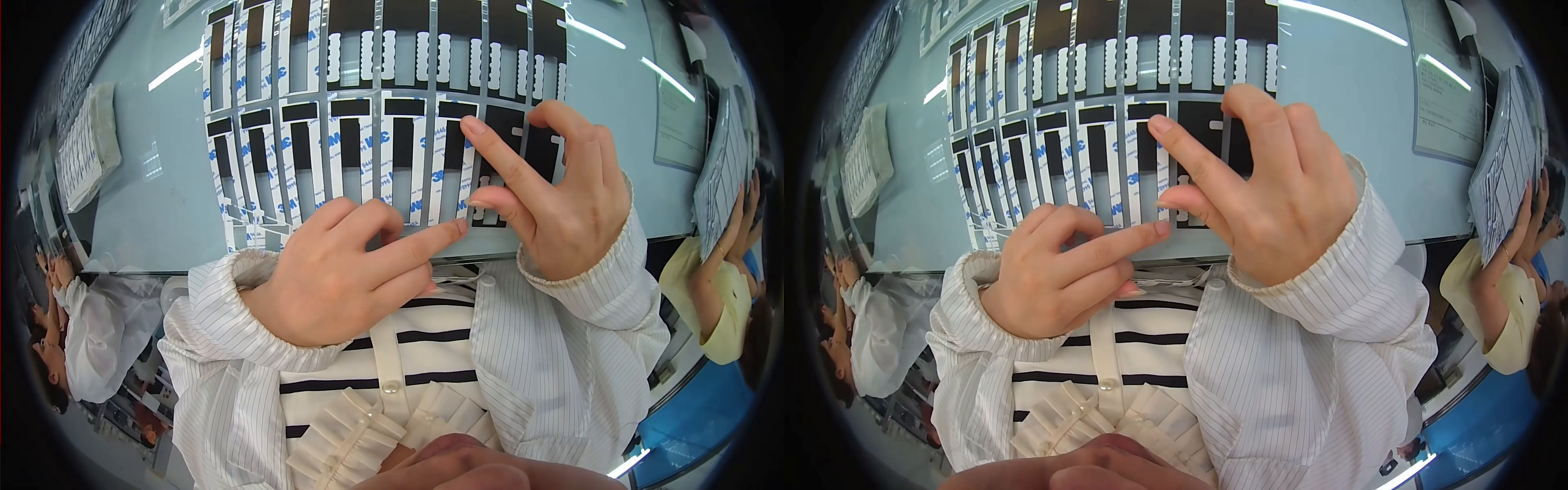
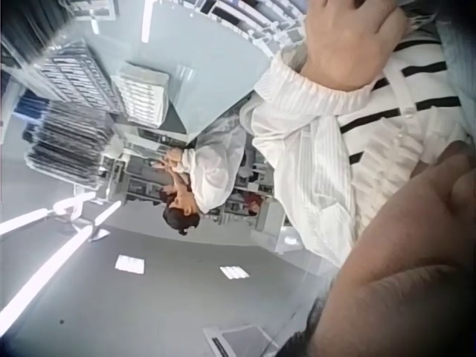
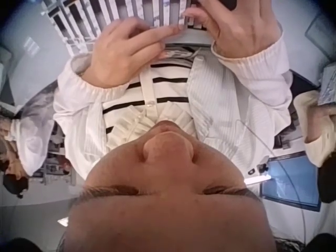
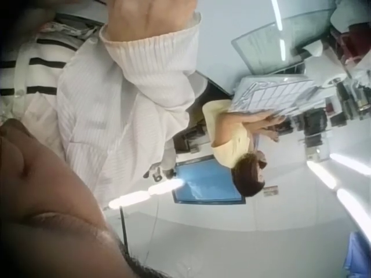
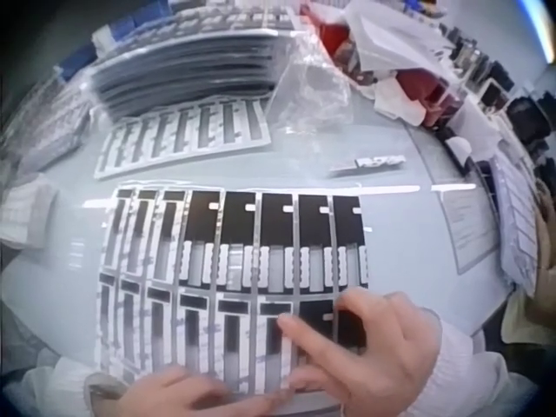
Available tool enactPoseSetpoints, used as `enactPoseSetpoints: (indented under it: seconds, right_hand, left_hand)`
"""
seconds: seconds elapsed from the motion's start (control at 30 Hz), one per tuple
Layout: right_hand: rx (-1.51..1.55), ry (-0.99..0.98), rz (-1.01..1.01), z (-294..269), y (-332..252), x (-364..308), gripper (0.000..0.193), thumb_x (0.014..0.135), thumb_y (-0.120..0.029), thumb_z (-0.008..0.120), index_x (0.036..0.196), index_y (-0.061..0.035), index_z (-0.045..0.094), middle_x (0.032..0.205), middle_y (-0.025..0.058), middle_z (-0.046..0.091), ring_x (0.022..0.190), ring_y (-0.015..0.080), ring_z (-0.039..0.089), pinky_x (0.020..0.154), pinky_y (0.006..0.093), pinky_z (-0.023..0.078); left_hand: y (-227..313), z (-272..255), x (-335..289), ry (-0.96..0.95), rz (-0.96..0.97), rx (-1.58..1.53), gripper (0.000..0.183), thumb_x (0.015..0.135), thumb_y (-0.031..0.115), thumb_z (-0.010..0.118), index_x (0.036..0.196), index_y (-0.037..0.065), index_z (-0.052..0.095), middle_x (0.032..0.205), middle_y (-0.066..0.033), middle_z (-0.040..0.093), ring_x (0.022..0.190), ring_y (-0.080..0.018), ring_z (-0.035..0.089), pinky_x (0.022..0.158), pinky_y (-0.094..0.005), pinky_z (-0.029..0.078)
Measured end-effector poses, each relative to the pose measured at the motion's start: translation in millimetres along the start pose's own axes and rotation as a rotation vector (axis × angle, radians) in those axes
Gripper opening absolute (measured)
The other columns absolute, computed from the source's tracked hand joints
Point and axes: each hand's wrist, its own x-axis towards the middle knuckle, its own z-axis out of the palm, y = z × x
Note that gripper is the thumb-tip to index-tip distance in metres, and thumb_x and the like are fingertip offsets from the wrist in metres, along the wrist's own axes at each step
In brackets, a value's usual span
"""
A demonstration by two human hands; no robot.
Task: The worker is picking and placing small electronic components or adhesive strips at a manufacturing assembly station.
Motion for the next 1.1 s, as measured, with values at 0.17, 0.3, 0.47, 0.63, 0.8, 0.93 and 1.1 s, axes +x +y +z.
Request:
enactPoseSetpoints:
  seconds: [0.17, 0.3, 0.47, 0.63, 0.8, 0.93, 1.1]
  right_hand:
    - [-0.021, 0.012, 0.003, -0.3, -2.3, 4.3, 0.047, 0.081, -0.048, 0.058, 0.119, -0.0229, 0.068, 0.104, 0.0086, 0.052, 0.078, 0.0224, 0.050, 0.063, 0.0308, 0.046]
    - [-0.044, -0.029, 0.017, -3.5, -3.6, 7.1, 0.048, 0.081, -0.049, 0.058, 0.120, -0.0229, 0.067, 0.108, 0.0092, 0.052, 0.080, 0.0231, 0.050, 0.068, 0.0315, 0.046]
    - [-0.031, -0.020, 0.017, -0.4, -0.4, 11.1, 0.049, 0.080, -0.049, 0.058, 0.121, -0.0227, 0.066, 0.113, 0.0103, 0.051, 0.083, 0.0239, 0.049, 0.071, 0.0326, 0.045]
    - [-0.035, 0.052, -0.068, 7.9, 3.7, 12.6, 0.051, 0.080, -0.051, 0.057, 0.120, -0.0192, 0.066, 0.115, 0.0105, 0.051, 0.081, 0.0242, 0.050, 0.072, 0.0328, 0.046]
    - [-0.051, 0.029, -0.178, 5.3, -0.5, 10.9, 0.050, 0.081, -0.052, 0.054, 0.116, -0.0185, 0.068, 0.113, 0.0100, 0.054, 0.084, 0.0235, 0.053, 0.073, 0.0337, 0.046]
    - [0.081, 0.030, -0.254, 1.9, -2.5, 3.3, 0.047, 0.082, -0.053, 0.055, 0.109, -0.0178, 0.071, 0.109, 0.0098, 0.057, 0.085, 0.0232, 0.053, 0.074, 0.0343, 0.046]
    - [0.339, -0.007, -0.253, -2.9, -3.5, -1.4, 0.040, 0.080, -0.044, 0.062, 0.100, -0.0108, 0.071, 0.106, 0.0081, 0.058, 0.085, 0.0213, 0.053, 0.073, 0.0337, 0.043]
  left_hand:
    - [-3.2, -3.6, -1.7, -0.023, -0.009, -0.023, 0.021, 0.071, 0.021, 0.070, 0.074, 0.006, 0.056, 0.122, 0.0001, 0.063, 0.072, -0.0198, 0.052, 0.059, -0.0294, 0.042]
    - [-2.8, -2.3, -3.8, -0.002, -0.023, -0.057, 0.020, 0.070, 0.020, 0.070, 0.074, 0.006, 0.057, 0.122, 0.0002, 0.063, 0.072, -0.0202, 0.052, 0.059, -0.0299, 0.043]
    - [-2.1, -3.3, -4.0, 0.005, -0.016, -0.037, 0.046, 0.072, 0.019, 0.073, 0.115, 0.006, 0.064, 0.095, 0.0039, 0.061, 0.074, -0.0138, 0.050, 0.062, -0.0282, 0.040]
    - [0.5, 3.2, 1.2, -0.029, -0.037, -0.044, 0.042, 0.071, 0.019, 0.073, 0.111, 0.007, 0.066, 0.099, 0.0050, 0.062, 0.074, -0.0144, 0.051, 0.062, -0.0285, 0.041]
    - [2.0, 2.9, 3.4, 0.014, -0.032, -0.057, 0.018, 0.069, 0.019, 0.072, 0.078, 0.008, 0.062, 0.115, 0.0025, 0.065, 0.073, -0.0199, 0.052, 0.061, -0.0319, 0.043]
    - [0.9, 3.2, 0.5, 0.054, -0.004, -0.026, 0.029, 0.072, 0.020, 0.073, 0.096, 0.007, 0.066, 0.106, 0.0036, 0.064, 0.075, -0.0168, 0.054, 0.064, -0.0305, 0.042]
    - [-0.3, 1.9, -4.2, 0.027, 0.008, -0.026, 0.023, 0.071, 0.021, 0.075, 0.088, 0.008, 0.065, 0.108, 0.0011, 0.065, 0.077, -0.0182, 0.056, 0.067, -0.0319, 0.044]
